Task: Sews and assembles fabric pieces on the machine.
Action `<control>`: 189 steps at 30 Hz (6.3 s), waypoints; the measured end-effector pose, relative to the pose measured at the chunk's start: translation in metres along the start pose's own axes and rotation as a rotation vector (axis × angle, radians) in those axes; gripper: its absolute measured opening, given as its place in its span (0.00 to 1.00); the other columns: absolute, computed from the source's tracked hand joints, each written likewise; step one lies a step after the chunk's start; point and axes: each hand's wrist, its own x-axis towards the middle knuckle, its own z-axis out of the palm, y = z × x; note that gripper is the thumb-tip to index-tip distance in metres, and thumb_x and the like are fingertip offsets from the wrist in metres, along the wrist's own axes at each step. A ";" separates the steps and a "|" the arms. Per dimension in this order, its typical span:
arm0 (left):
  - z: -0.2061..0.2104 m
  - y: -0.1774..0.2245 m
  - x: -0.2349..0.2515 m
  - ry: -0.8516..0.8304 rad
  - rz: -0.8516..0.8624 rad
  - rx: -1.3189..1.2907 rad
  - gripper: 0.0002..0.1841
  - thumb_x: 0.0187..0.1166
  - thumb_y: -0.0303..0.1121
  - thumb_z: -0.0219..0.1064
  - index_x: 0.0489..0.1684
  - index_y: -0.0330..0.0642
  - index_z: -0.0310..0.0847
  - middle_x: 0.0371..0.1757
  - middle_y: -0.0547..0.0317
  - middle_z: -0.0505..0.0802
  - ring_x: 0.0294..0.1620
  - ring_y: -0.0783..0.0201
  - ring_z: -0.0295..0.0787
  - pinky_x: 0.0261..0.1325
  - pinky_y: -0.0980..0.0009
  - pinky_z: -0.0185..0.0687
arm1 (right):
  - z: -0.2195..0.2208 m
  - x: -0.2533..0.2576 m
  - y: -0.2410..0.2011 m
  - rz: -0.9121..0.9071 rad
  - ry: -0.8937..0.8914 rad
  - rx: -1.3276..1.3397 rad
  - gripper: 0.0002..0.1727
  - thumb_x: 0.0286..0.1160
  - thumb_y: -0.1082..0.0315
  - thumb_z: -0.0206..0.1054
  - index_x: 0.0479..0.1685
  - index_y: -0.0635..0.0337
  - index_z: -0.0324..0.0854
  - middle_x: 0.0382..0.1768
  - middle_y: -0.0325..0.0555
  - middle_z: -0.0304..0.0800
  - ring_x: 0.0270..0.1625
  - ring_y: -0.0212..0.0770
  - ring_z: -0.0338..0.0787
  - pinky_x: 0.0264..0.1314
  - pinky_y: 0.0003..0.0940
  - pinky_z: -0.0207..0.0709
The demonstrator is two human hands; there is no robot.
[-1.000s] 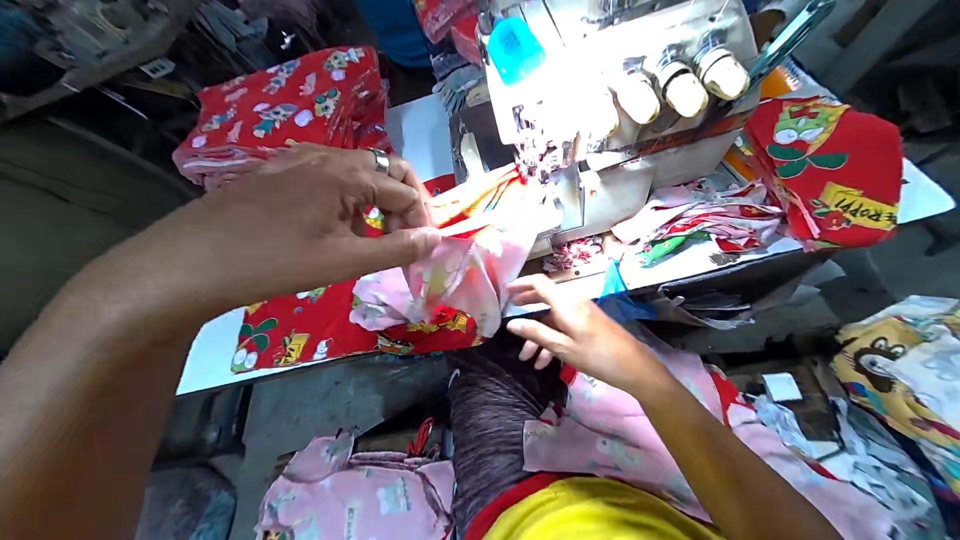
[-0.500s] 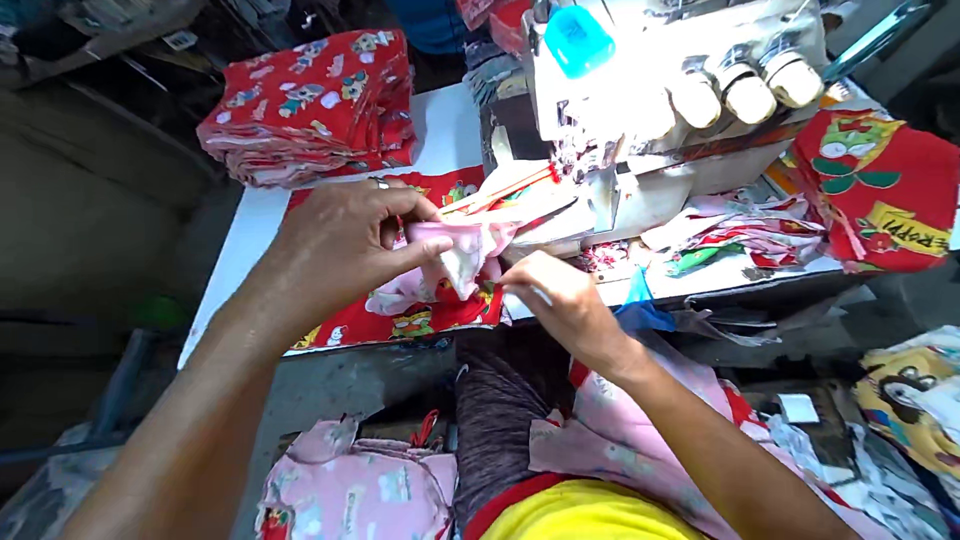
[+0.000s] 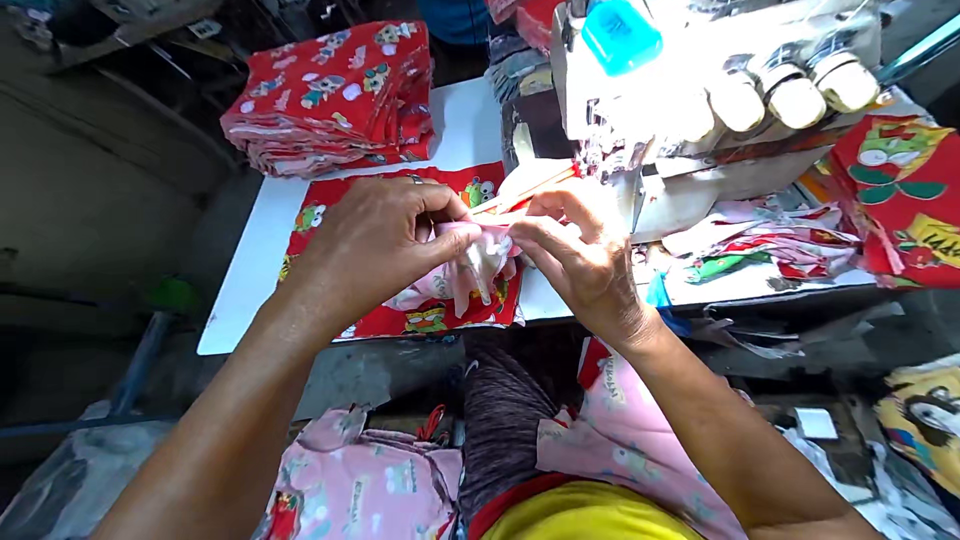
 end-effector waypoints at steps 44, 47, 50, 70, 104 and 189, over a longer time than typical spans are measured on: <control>0.002 0.007 -0.007 -0.009 0.093 -0.221 0.10 0.78 0.48 0.66 0.34 0.54 0.85 0.37 0.77 0.84 0.29 0.88 0.69 0.28 0.88 0.60 | -0.023 -0.023 0.014 0.244 -0.028 -0.101 0.10 0.80 0.69 0.70 0.51 0.65 0.89 0.46 0.51 0.92 0.51 0.46 0.90 0.56 0.41 0.81; 0.002 0.008 -0.006 -0.006 0.080 -0.214 0.10 0.77 0.47 0.65 0.34 0.54 0.85 0.37 0.77 0.84 0.28 0.88 0.69 0.28 0.88 0.59 | -0.021 -0.023 0.017 0.215 -0.016 -0.136 0.08 0.80 0.68 0.70 0.48 0.63 0.90 0.45 0.53 0.91 0.52 0.49 0.89 0.56 0.42 0.79; 0.002 0.008 -0.004 0.006 0.060 -0.187 0.11 0.78 0.48 0.65 0.34 0.53 0.84 0.34 0.77 0.82 0.28 0.87 0.69 0.29 0.87 0.60 | -0.021 -0.024 0.020 0.174 -0.017 -0.159 0.07 0.79 0.68 0.71 0.45 0.62 0.91 0.47 0.55 0.90 0.55 0.52 0.86 0.59 0.43 0.77; 0.003 0.005 0.003 0.029 0.088 -0.172 0.11 0.77 0.47 0.65 0.35 0.52 0.85 0.38 0.74 0.85 0.30 0.87 0.71 0.30 0.87 0.61 | -0.023 -0.006 0.034 0.211 -0.045 -0.033 0.09 0.67 0.75 0.77 0.45 0.64 0.87 0.41 0.51 0.91 0.46 0.47 0.87 0.54 0.42 0.76; 0.004 0.013 -0.005 0.058 0.172 -0.092 0.13 0.78 0.47 0.67 0.40 0.53 0.94 0.34 0.72 0.81 0.31 0.82 0.71 0.36 0.80 0.63 | -0.039 -0.012 0.050 0.167 -0.104 0.054 0.05 0.75 0.71 0.73 0.41 0.64 0.91 0.40 0.52 0.92 0.46 0.43 0.88 0.53 0.32 0.79; 0.093 0.126 0.016 0.178 0.030 0.333 0.09 0.79 0.35 0.68 0.42 0.47 0.95 0.31 0.55 0.86 0.26 0.56 0.81 0.21 0.65 0.62 | -0.020 -0.087 -0.053 0.573 -0.104 0.382 0.10 0.73 0.71 0.67 0.43 0.70 0.87 0.39 0.52 0.93 0.50 0.33 0.92 0.61 0.20 0.78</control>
